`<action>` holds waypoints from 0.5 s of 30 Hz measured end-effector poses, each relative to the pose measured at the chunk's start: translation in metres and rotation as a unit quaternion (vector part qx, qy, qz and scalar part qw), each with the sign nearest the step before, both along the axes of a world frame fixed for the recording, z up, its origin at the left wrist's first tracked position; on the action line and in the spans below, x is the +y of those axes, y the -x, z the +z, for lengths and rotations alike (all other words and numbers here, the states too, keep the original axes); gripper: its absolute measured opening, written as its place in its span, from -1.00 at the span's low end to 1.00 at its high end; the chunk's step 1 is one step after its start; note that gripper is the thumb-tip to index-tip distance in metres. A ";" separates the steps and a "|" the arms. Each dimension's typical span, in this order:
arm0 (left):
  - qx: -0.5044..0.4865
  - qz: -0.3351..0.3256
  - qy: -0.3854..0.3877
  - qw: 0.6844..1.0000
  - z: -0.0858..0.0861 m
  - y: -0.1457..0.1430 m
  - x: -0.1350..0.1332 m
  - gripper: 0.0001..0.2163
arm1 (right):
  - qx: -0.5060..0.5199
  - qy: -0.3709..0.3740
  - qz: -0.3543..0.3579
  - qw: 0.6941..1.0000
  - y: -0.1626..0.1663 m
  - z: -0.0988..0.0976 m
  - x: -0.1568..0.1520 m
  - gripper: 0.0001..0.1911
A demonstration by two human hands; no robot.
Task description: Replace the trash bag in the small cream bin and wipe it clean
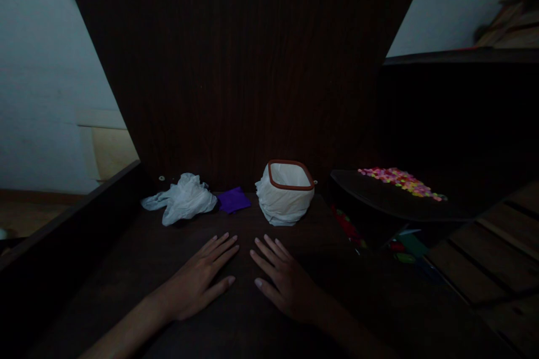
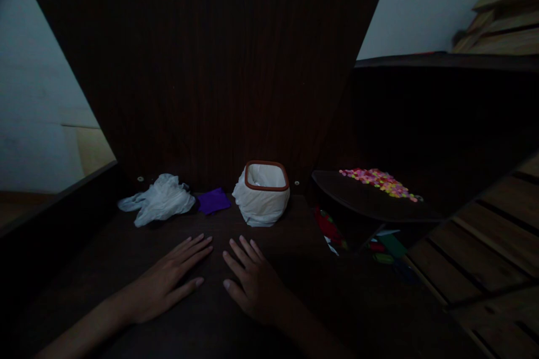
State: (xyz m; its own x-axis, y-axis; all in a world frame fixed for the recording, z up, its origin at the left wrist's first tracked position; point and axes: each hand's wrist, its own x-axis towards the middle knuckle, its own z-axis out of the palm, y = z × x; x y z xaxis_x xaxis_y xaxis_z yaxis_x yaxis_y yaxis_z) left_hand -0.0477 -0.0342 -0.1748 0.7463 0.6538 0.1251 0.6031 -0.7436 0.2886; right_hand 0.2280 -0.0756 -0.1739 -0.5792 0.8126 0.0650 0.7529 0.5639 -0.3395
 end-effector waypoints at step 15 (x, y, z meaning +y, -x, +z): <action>-0.020 -0.008 0.001 1.000 -0.002 0.000 0.002 -0.44 | -0.038 -0.034 0.026 0.998 -0.009 0.025 0.006 -0.48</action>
